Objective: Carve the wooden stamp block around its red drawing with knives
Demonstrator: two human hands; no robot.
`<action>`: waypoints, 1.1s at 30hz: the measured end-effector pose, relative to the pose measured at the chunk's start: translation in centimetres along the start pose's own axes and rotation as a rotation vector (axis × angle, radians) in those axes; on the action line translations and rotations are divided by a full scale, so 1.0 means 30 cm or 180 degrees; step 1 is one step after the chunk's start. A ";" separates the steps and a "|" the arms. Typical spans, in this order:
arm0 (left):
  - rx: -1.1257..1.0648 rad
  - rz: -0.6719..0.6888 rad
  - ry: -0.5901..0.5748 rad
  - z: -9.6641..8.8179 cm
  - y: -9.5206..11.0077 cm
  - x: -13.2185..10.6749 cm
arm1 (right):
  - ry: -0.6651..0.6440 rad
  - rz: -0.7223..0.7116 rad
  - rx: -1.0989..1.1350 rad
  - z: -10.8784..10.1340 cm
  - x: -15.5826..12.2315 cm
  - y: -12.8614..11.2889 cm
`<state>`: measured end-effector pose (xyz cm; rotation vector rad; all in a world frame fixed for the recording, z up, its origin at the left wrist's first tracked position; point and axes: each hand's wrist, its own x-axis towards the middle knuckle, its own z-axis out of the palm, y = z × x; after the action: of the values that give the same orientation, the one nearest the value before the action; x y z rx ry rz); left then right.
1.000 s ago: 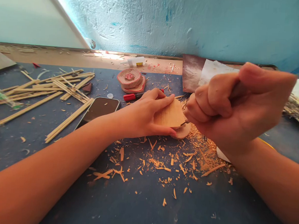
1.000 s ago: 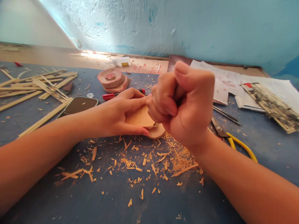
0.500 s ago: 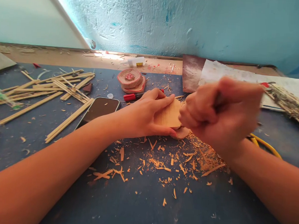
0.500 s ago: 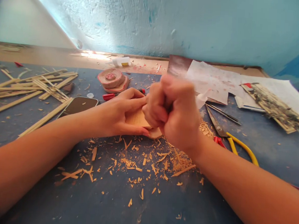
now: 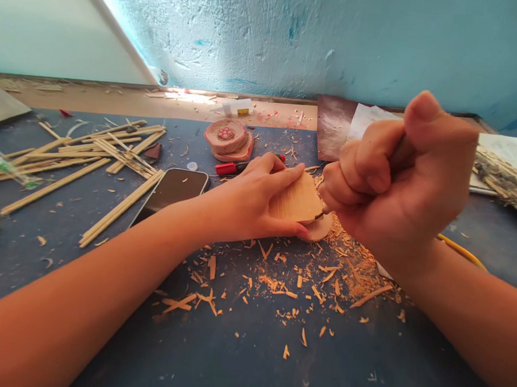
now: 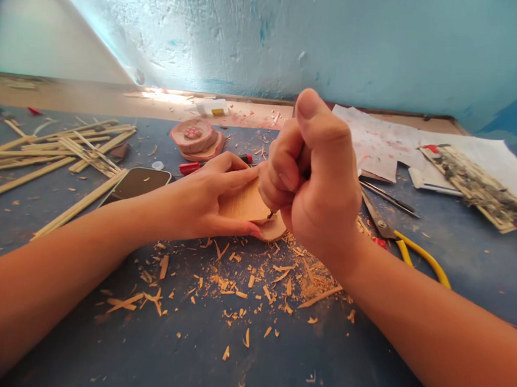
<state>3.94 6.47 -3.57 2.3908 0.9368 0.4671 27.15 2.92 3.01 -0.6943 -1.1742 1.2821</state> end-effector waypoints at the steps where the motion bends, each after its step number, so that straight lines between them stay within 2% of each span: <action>1: 0.0005 -0.0005 0.0005 0.001 -0.001 0.000 | 0.0029 0.0031 0.0012 -0.005 -0.001 -0.002; 7: -0.0007 -0.0035 -0.0059 -0.005 0.004 0.002 | 0.0146 0.0054 0.0025 0.020 -0.027 0.010; 14: -0.0027 -0.0066 -0.0047 -0.005 0.006 0.002 | -0.0339 -0.0472 0.0179 0.044 -0.005 0.047; 18: -0.0008 -0.0059 -0.0059 -0.003 -0.001 0.005 | -0.0003 -0.0513 0.0160 0.059 -0.011 0.038; 25: 0.0010 -0.0031 -0.0066 -0.011 0.008 0.003 | 0.0323 -0.0427 0.0134 0.106 -0.034 0.014; 33: 0.0025 0.0025 -0.0027 -0.010 0.005 0.004 | 0.0494 -0.0578 0.0247 0.131 -0.038 0.023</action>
<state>3.95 6.58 -3.22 2.4023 0.9275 0.4566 23.38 1.19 3.31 -0.6047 -1.0310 1.0958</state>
